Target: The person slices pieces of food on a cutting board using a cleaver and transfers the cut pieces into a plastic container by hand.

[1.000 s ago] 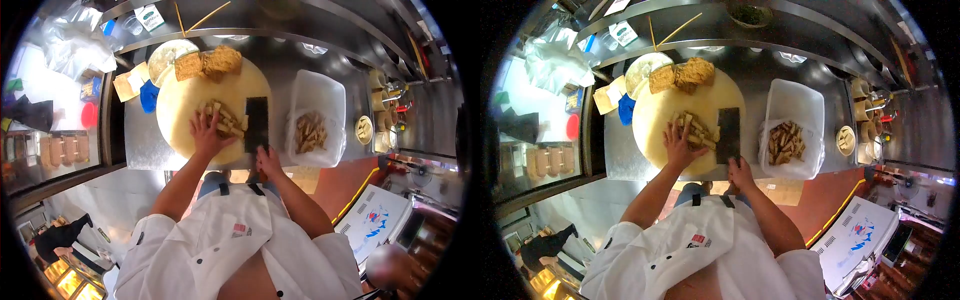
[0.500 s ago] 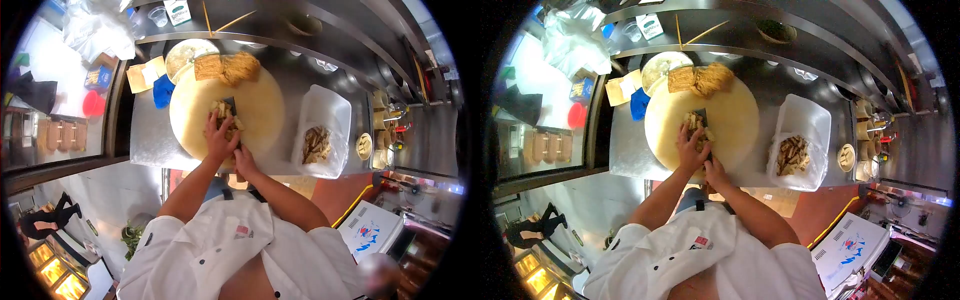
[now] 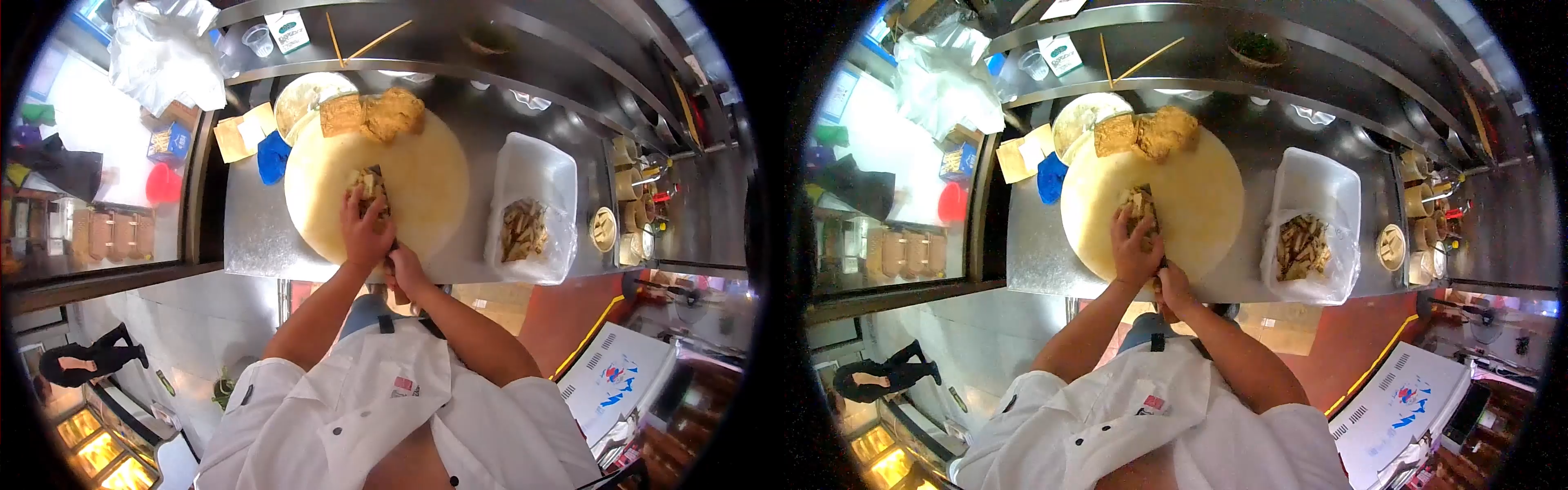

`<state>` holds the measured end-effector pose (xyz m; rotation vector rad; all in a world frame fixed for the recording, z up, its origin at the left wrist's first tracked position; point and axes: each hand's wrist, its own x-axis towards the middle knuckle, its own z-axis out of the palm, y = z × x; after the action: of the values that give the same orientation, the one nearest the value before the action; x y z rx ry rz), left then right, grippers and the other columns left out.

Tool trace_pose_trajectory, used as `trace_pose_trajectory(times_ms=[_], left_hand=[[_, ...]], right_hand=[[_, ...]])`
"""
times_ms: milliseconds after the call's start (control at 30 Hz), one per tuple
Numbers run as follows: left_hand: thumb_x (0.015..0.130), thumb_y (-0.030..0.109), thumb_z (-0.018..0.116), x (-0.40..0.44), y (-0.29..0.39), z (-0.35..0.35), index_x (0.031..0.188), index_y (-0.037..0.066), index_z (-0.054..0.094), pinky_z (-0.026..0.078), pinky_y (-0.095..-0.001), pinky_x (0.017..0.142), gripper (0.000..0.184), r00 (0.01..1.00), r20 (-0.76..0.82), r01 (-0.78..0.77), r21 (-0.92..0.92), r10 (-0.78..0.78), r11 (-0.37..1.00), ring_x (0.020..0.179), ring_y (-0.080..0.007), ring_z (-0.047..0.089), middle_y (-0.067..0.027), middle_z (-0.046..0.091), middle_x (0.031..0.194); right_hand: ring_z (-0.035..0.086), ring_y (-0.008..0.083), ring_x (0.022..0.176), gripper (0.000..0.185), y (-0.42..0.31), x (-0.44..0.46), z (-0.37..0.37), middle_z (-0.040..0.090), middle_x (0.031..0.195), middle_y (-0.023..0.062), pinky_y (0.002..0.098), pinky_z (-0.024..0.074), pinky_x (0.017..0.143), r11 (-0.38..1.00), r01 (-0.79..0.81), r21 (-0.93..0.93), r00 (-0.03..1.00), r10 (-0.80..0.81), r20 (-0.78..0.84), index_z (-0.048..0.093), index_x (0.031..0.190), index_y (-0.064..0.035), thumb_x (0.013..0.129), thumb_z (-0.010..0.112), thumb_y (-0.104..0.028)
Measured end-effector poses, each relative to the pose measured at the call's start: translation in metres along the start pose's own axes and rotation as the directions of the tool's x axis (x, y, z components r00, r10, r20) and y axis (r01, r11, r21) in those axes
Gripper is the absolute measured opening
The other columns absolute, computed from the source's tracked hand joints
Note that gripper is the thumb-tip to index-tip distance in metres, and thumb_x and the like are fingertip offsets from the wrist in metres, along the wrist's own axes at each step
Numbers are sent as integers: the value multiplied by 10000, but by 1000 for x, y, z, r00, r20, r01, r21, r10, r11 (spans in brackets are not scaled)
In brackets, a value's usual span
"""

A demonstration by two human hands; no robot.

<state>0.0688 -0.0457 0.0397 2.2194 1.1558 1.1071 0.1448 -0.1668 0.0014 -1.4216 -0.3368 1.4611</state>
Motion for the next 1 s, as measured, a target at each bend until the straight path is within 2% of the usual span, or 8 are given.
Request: trace_pose_trajectory(times_ms=[167,367,400,433,667,733,867,1000], left_hand=[[784,222,779,3,47,14,1187,163,726,414,-621,1097,411,996,55,-63,-10,63,998,1375,-554,403,-190,489,1480],[785,256,788,-7,146,54,1209,194,716,416,-625,1103,434,947,226,-217,-77,229,973,1388,-560,381,-178,455,1512],[785,256,788,-12,163,64,1209,194,716,416,-625,1103,434,940,240,-229,-88,244,969,1388,-560,381,-178,455,1512],[790,269,786,-15,181,76,1218,204,713,415,-627,1108,439,912,300,-253,-121,278,960,1397,-564,369,-175,447,1519],[844,356,727,-48,270,145,1259,202,705,392,-628,1136,443,697,548,-373,-276,463,886,1424,-561,336,-234,431,1515],[843,352,730,-59,271,176,1268,168,701,375,-617,1151,464,665,664,-252,-232,343,939,1413,-551,355,-244,439,1511],[893,402,696,-42,241,243,1320,161,677,334,-590,1183,490,689,692,-32,-266,214,963,1412,-536,368,-250,426,1535],[965,507,621,-32,191,285,1380,139,633,247,-568,1226,555,621,747,-240,-108,238,965,1483,-455,301,-227,396,1581]], right_hand=[[428,160,463,180,-43,-45,-23,481,686,49,327,393,421,982,-92,167,996,93,4,494,1005,-89,985,396,-239],[432,168,464,149,-27,-91,-103,475,688,47,328,390,428,982,120,145,988,-103,-116,469,1040,-119,980,391,-231],[436,170,464,146,-37,-109,-113,479,689,47,330,390,424,960,70,271,988,-29,-153,467,1046,-129,980,395,-238],[440,171,463,143,-47,-125,-125,483,691,47,332,389,421,919,29,392,983,44,-177,465,1051,-140,980,400,-245],[454,193,452,164,-43,-197,-202,503,671,56,347,408,424,786,89,612,943,132,-307,451,930,-109,962,439,-269],[453,181,474,210,-47,-193,-221,494,668,57,387,412,441,789,107,605,924,145,-353,509,974,-68,997,490,-275],[489,172,515,137,-41,-173,-248,509,700,41,347,450,463,898,73,435,899,130,-419,477,963,-102,984,522,-230],[498,153,532,141,-45,-201,-264,513,728,28,343,457,470,921,74,381,876,123,-466,485,1031,-98,1014,542,-226]])
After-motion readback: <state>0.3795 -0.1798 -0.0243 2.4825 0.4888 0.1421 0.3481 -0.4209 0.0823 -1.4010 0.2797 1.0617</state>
